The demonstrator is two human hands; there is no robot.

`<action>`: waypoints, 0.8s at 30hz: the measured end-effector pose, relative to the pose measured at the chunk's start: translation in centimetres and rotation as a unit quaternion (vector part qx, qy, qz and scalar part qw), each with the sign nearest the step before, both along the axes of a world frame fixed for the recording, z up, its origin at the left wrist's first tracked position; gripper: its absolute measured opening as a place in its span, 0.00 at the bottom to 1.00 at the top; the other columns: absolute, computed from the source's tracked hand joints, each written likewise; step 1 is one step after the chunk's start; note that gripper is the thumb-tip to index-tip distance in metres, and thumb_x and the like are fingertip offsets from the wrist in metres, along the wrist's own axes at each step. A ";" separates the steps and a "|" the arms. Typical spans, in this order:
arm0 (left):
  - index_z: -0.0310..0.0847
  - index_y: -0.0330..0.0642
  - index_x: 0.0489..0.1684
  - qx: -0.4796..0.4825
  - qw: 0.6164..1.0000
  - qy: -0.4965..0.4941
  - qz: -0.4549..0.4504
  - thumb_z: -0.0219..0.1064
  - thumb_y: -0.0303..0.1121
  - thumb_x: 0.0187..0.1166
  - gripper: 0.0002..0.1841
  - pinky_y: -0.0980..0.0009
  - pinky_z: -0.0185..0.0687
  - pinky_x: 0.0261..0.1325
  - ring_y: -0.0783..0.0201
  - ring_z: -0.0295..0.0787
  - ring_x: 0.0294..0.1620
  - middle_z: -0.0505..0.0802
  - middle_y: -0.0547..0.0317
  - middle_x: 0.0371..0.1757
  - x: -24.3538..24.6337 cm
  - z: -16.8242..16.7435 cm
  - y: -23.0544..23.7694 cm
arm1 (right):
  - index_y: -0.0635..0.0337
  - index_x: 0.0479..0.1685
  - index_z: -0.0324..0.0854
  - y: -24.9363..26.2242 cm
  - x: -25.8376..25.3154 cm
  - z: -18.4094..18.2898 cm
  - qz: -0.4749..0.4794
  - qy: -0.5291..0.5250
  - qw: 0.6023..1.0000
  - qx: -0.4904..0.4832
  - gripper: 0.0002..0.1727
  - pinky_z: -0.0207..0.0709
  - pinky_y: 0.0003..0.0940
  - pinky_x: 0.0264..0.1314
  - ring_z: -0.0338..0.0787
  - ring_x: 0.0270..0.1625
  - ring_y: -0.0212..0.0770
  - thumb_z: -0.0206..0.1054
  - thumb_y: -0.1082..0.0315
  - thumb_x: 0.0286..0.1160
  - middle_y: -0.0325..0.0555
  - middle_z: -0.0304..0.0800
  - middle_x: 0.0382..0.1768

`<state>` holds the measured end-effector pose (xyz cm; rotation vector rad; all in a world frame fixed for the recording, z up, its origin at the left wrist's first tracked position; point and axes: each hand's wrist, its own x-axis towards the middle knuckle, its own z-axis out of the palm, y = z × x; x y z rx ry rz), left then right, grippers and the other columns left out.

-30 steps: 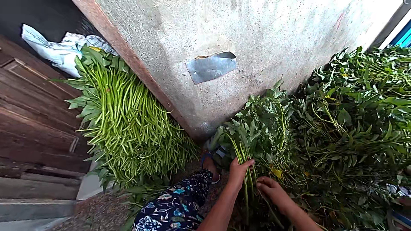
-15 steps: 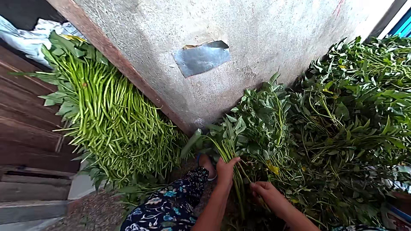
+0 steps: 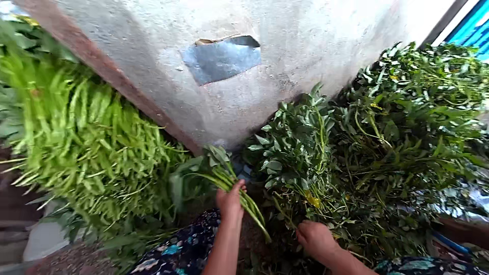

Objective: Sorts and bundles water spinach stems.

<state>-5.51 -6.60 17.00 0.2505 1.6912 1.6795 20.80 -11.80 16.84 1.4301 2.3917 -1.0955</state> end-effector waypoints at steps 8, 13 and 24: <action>0.76 0.31 0.63 -0.071 0.973 -0.166 -0.144 0.66 0.18 0.79 0.15 0.69 0.86 0.34 0.62 0.87 0.29 0.89 0.49 0.35 1.8 -1.0 -1.0 | 0.60 0.71 0.84 2.4 2.4 0.4 0.105 -0.178 0.952 -0.227 0.28 0.67 0.79 0.74 0.81 0.74 0.71 0.66 0.48 0.82 0.69 0.85 0.68; 0.73 0.30 0.59 -0.067 0.965 -0.166 -0.191 0.67 0.18 0.78 0.15 0.69 0.88 0.36 0.61 0.88 0.31 0.89 0.48 0.34 2.4 -0.8 -1.0 | 0.61 0.72 0.78 8.8 -0.3 1.0 -0.119 -0.096 0.988 -0.025 0.28 0.77 0.65 0.70 0.87 0.68 0.64 0.58 0.47 0.88 0.64 0.87 0.64; 0.81 0.38 0.62 0.020 0.976 -0.189 -0.108 0.64 0.24 0.83 0.12 0.72 0.82 0.29 0.64 0.84 0.26 0.87 0.54 0.34 -0.1 0.3 -0.9 | 0.62 0.64 0.86 13.1 2.3 1.8 -0.076 -0.081 0.991 -0.075 0.21 0.79 0.60 0.69 0.90 0.61 0.57 0.58 0.56 0.90 0.60 0.91 0.57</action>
